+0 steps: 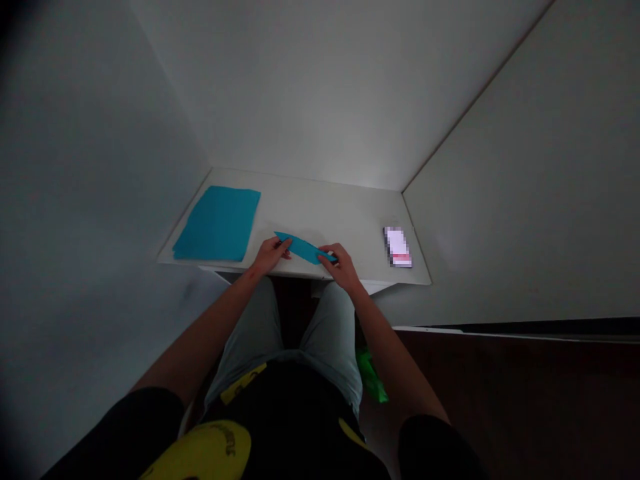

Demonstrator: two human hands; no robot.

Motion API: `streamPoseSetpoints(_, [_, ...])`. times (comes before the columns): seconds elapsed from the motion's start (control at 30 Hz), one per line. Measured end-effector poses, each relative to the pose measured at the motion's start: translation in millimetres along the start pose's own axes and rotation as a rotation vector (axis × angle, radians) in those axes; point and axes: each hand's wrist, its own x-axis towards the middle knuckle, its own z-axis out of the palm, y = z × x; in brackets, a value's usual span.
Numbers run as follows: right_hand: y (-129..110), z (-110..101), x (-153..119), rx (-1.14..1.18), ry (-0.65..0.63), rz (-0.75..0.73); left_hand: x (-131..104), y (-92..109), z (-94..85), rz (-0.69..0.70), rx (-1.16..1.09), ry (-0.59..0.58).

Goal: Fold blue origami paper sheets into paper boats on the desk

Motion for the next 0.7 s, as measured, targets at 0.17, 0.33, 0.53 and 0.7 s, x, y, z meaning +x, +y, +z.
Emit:
streamPoseSetpoints(0.17, [-8.1, -20.8, -10.2, -0.082, -0.137, -0.024, 2.5, -2.8, -0.5, 0.010, -0.012, -0.024])
streamPoseSetpoints(0.33, [-10.5, -27.5, -13.7, -0.105, -0.128, -0.013, 1.2, -2.4, 0.5, 0.029, -0.015, -0.052])
streamPoseSetpoints(0.53, [-10.6, -25.1, -17.1, -0.135, -0.289, 0.008, 0.5, -1.9, -0.9, 0.045, -0.010, -0.060])
streamPoseSetpoints(0.7, [-9.4, -22.4, -18.4, -0.119, -0.256, 0.060, 0.9, -0.4, -1.6, 0.042, -0.016, -0.058])
